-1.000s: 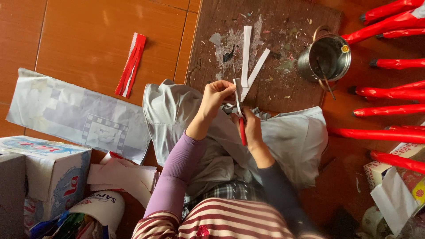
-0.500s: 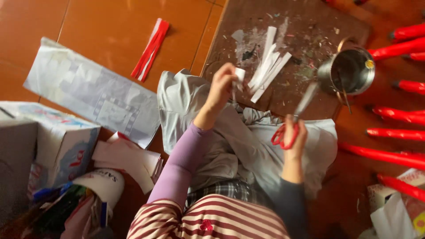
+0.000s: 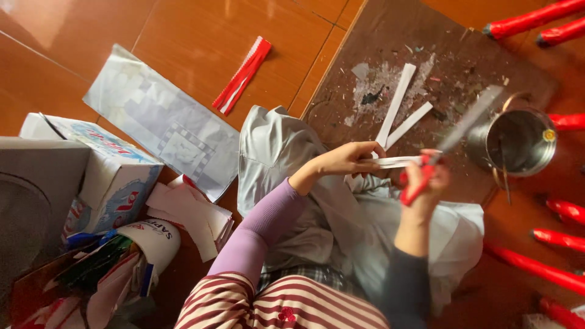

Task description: The recorder is manually cutting strips from pieces of white and red paper using scissors.

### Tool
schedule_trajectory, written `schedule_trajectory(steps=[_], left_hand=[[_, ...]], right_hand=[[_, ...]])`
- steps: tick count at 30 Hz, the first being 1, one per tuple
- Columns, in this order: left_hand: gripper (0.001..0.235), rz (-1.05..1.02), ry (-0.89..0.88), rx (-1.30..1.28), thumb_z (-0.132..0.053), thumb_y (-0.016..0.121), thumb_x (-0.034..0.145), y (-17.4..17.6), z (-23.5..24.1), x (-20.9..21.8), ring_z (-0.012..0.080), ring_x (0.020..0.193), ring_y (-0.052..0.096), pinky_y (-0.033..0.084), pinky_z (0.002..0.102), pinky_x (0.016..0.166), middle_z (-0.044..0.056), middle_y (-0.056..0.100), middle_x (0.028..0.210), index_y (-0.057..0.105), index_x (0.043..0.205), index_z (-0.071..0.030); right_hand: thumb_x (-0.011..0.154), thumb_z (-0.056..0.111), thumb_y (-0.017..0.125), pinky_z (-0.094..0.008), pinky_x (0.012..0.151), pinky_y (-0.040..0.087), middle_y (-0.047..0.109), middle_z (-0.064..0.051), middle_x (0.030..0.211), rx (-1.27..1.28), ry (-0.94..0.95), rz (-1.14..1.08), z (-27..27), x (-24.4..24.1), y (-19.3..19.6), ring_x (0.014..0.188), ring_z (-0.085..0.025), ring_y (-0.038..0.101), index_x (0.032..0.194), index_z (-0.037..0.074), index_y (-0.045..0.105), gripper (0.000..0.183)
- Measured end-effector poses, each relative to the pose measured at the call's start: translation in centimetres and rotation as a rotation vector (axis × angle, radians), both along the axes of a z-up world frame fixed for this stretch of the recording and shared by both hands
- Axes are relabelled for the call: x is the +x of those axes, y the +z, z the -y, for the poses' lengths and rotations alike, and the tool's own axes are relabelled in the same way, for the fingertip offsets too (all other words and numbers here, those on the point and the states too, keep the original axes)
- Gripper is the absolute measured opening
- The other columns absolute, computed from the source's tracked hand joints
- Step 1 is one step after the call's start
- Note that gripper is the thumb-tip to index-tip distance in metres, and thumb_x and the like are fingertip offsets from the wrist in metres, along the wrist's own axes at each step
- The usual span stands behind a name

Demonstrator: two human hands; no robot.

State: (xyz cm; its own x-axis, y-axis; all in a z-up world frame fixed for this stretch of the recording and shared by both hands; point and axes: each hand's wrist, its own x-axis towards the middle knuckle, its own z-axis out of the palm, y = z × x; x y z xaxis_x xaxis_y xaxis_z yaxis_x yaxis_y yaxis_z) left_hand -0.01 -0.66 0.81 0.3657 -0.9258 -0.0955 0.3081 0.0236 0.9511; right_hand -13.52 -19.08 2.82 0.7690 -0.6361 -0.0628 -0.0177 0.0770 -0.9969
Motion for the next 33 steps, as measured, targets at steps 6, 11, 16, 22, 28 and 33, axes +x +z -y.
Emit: schedule_trajectory(steps=[6, 11, 16, 22, 28, 33], left_hand=[[0.020, 0.475, 0.289, 0.103, -0.012, 0.068, 0.095, -1.9, -1.2, 5.9, 0.0114, 0.074, 0.069, 0.056, 0.029, 0.063, 0.003, 0.072, 0.085, 0.068, 0.114, -0.011], [0.017, 0.852, 0.690, 0.225, -0.007, 0.071, 0.087, -6.1, -7.3, 16.6, 0.0139, 0.071, 0.069, 0.057, 0.032, 0.064, 0.006, 0.073, 0.083, 0.072, 0.104, -0.011], [0.019, 0.328, 0.727, 0.958, -0.023, 0.070, 0.092, -16.6, -15.8, 22.5, 0.0177, 0.056, 0.068, 0.057, 0.034, 0.053, 0.006, 0.069, 0.067, 0.072, 0.101, -0.007], [0.033, 0.914, 0.615, 1.524, -0.031, 0.076, 0.087, -19.4, -16.3, 21.5, 0.0391, 0.107, 0.064, 0.050, 0.058, 0.084, 0.020, 0.068, 0.113, 0.070, 0.111, -0.010], [0.051, 1.066, 0.405, 1.062, -0.026, 0.082, 0.080, -10.9, -6.0, 22.7, 0.0440, 0.105, 0.061, 0.049, 0.056, 0.080, 0.023, 0.064, 0.114, 0.065, 0.126, -0.014], [0.027, 1.022, 0.252, 0.751, -0.028, 0.078, 0.090, -16.5, 7.9, 20.9, 0.0392, 0.103, 0.065, 0.053, 0.050, 0.087, 0.020, 0.068, 0.108, 0.068, 0.105, -0.008]], right_hand=[[0.099, 0.000, 0.064, -0.032, 0.071, 0.058, 0.064, -0.007, 0.100, 0.189, -0.077, 0.088, 2.9, 1.0, 0.4, 0.081, -0.017, 0.066, 0.121, 0.009, 0.056, 0.026], [0.105, 0.003, 0.064, -0.033, 0.083, 0.058, 0.066, -0.010, 0.106, 0.147, -0.024, -0.044, 2.3, -1.8, -3.6, 0.091, -0.019, 0.067, 0.127, 0.004, 0.057, 0.023], [0.102, 0.006, 0.064, -0.032, 0.071, 0.057, 0.067, -0.009, 0.096, 0.318, -0.041, -0.237, 1.7, -3.0, -7.0, 0.079, -0.018, 0.066, 0.122, 0.006, 0.057, 0.022], [0.101, 0.007, 0.066, -0.031, 0.067, 0.057, 0.067, -0.009, 0.094, 0.346, -0.034, -0.237, 2.6, -3.1, -10.4, 0.075, -0.016, 0.065, 0.122, 0.006, 0.057, 0.023], [0.098, 0.007, 0.068, -0.029, 0.062, 0.054, 0.067, -0.008, 0.088, 0.414, -0.051, -0.277, 2.5, -3.4, -12.7, 0.070, -0.015, 0.065, 0.118, 0.007, 0.059, 0.022], [0.098, 0.007, 0.068, -0.028, 0.061, 0.053, 0.065, -0.007, 0.086, 0.502, -0.087, -0.226, 2.8, -3.3, -12.4, 0.069, -0.015, 0.064, 0.117, 0.006, 0.058, 0.022]])
